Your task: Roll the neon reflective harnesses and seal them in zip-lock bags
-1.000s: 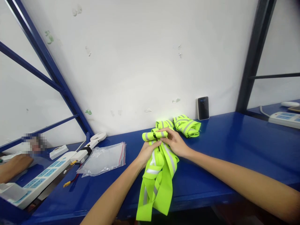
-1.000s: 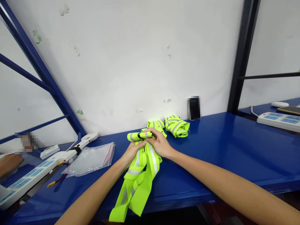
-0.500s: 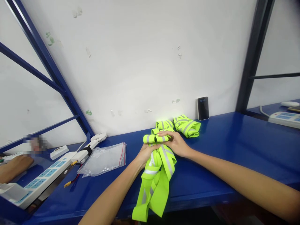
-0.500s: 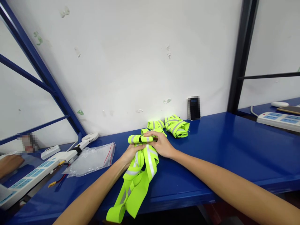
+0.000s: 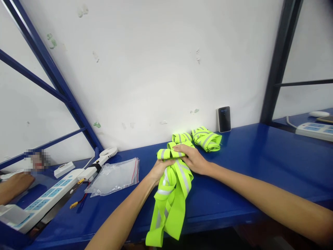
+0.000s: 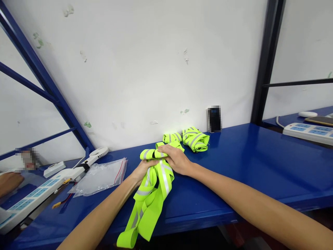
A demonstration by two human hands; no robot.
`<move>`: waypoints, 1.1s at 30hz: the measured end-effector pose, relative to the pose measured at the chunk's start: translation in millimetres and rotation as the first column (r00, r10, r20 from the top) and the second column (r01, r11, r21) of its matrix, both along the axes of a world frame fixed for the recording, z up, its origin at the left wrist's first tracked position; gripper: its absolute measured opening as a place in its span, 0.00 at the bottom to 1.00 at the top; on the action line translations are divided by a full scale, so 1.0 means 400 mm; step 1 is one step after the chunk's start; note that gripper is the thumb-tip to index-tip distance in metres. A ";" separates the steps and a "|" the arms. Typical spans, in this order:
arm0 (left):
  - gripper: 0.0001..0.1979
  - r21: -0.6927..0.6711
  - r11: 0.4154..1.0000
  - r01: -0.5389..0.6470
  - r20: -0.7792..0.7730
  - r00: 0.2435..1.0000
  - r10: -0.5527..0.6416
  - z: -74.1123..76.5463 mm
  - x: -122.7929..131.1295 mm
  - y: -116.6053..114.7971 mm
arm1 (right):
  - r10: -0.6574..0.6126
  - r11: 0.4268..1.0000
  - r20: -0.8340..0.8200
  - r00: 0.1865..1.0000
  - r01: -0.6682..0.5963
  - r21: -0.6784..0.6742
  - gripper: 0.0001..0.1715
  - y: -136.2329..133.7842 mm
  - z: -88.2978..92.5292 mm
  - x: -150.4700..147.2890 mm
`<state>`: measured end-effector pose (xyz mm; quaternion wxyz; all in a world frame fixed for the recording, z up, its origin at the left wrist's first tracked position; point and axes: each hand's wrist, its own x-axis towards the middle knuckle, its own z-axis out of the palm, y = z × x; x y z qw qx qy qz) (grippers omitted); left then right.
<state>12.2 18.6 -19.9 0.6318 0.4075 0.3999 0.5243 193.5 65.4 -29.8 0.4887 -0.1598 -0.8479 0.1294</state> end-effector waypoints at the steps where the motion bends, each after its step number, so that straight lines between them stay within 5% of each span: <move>1: 0.21 -0.017 1.000 -0.005 0.006 1.000 0.005 0.001 -0.001 0.000 | -0.007 0.999 0.033 0.999 0.005 0.032 0.30 0.002 0.000 0.002; 8: 0.26 -0.007 0.991 0.132 0.127 0.983 -0.130 0.001 -0.013 -0.007 | 0.019 0.997 0.110 0.994 -0.027 0.069 0.27 0.013 0.004 0.010; 14: 0.26 0.055 0.990 0.128 0.135 0.982 -0.134 0.007 -0.031 -0.003 | 0.165 0.975 0.055 0.985 -0.154 -0.163 0.29 -0.036 0.046 0.014; 16: 0.27 0.065 0.990 0.123 0.117 0.985 -0.130 0.015 -0.039 -0.002 | 0.158 0.924 -0.065 0.985 -0.170 -0.342 0.29 -0.046 0.053 0.007; 21: 0.25 0.129 0.990 0.048 -0.014 0.999 -0.046 0.020 -0.060 0.003 | -0.014 0.631 -0.347 0.938 -0.261 -0.731 0.30 -0.030 0.019 -0.028; 26: 0.22 0.192 0.981 0.012 -0.146 0.989 0.017 0.004 -0.062 0.013 | -0.065 0.679 -0.319 0.945 -0.193 -0.709 0.22 -0.019 -0.007 -0.041; 33: 0.24 0.202 0.978 -0.045 -0.122 0.990 0.071 0.001 -0.059 0.021 | 0.144 0.744 -0.216 0.966 -0.250 -0.620 0.33 -0.048 0.038 -0.029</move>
